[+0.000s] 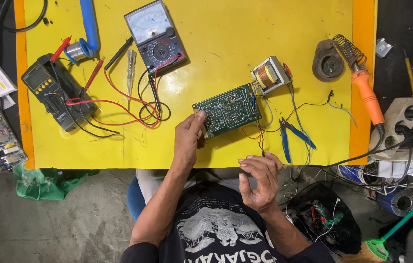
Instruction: The person holds a green circuit board and uses a soldering iron to work on the components. They manipulate the board and apply the soldering iron to specific points on the circuitry.
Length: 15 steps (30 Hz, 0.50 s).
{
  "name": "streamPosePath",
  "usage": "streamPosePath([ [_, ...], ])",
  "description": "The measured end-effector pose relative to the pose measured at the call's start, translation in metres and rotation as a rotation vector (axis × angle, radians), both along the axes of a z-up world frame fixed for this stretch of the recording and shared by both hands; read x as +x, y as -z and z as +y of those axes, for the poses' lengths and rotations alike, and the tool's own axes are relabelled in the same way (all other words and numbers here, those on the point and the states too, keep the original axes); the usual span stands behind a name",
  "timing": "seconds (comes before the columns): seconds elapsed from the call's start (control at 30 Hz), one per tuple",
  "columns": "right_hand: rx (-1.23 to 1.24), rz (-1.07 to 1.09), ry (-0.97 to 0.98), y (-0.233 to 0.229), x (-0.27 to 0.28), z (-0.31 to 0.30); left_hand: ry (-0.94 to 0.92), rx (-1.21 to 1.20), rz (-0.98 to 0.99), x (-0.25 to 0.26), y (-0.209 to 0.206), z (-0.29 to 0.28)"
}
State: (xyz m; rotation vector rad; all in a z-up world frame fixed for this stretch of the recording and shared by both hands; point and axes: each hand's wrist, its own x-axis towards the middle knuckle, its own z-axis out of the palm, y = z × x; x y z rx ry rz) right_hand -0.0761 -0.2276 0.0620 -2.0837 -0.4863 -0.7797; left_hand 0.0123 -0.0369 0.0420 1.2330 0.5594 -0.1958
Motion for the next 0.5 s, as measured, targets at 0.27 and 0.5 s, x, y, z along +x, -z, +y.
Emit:
streamPosePath([
  [0.27, 0.07, 0.058, -0.09, 0.003, -0.007, 0.015, -0.053, -0.268, -0.051, -0.007, -0.041, 0.004],
  [0.5, 0.092, 0.093, -0.193, 0.011, -0.011, 0.03, 0.035, -0.594, -0.022, -0.004, -0.036, 0.017],
])
